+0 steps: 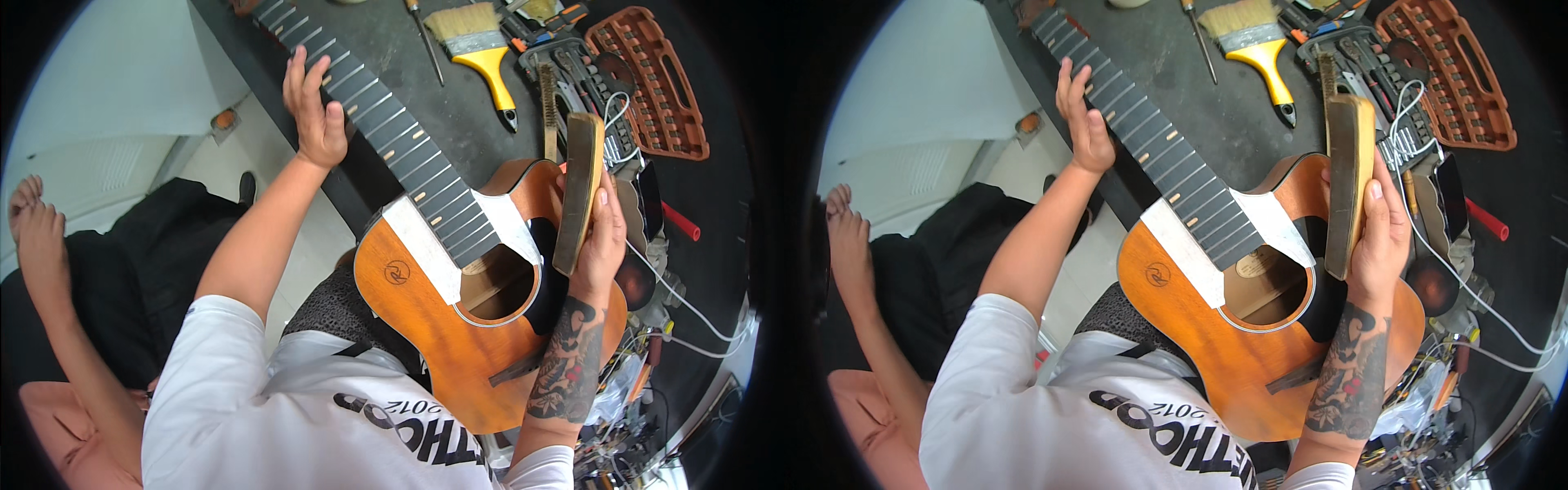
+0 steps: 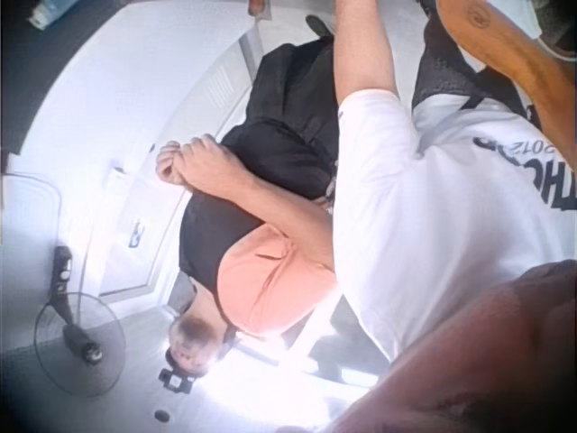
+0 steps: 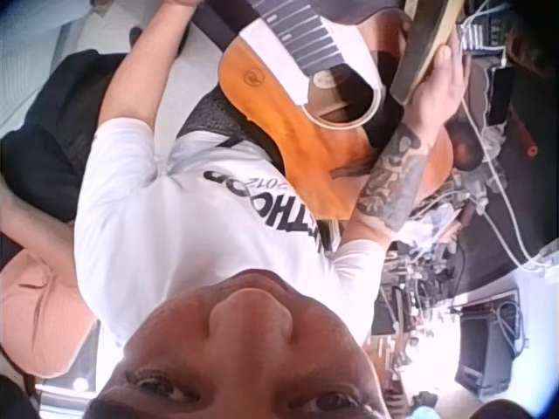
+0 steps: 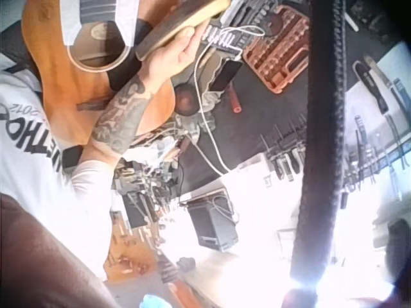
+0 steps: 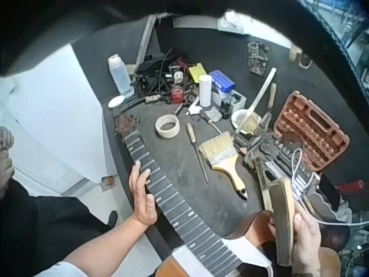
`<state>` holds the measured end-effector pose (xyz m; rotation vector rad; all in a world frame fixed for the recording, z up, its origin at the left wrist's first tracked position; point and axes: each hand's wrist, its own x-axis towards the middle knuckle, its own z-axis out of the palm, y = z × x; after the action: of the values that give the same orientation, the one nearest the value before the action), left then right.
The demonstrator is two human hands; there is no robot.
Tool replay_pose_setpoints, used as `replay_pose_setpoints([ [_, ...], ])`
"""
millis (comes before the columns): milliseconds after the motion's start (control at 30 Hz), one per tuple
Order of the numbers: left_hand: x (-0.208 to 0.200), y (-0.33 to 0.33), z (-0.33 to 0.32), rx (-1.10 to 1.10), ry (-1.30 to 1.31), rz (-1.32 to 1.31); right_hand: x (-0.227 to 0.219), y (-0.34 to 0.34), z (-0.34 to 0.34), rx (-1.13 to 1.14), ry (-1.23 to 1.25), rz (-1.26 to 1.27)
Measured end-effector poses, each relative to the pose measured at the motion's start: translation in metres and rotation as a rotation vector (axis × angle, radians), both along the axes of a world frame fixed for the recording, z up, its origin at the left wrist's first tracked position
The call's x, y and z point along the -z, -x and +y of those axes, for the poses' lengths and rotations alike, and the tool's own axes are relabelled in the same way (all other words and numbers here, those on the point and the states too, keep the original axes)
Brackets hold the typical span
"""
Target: The person sands the fretboard of an acoustic guitar using a wooden sanding block. They move the block back and forth along the length of the neck, applying pressure to smooth the surface. The guitar is held steady on a workbench while the person works on the fretboard.
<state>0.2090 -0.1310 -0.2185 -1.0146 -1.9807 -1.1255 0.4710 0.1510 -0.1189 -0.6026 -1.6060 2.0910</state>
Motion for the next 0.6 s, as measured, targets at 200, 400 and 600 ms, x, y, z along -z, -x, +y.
replay_pose_setpoints([
  [200,-0.092,-0.022,0.020,0.264,0.615,-0.131,0.016,0.006,0.010,0.113,0.001,-0.062],
  [400,-0.117,-0.110,0.055,0.611,0.906,-0.008,0.022,0.011,0.016,0.198,0.093,-0.006],
  [600,-0.114,-0.107,0.041,0.610,0.947,0.041,0.025,0.014,0.019,0.154,0.068,-0.017],
])
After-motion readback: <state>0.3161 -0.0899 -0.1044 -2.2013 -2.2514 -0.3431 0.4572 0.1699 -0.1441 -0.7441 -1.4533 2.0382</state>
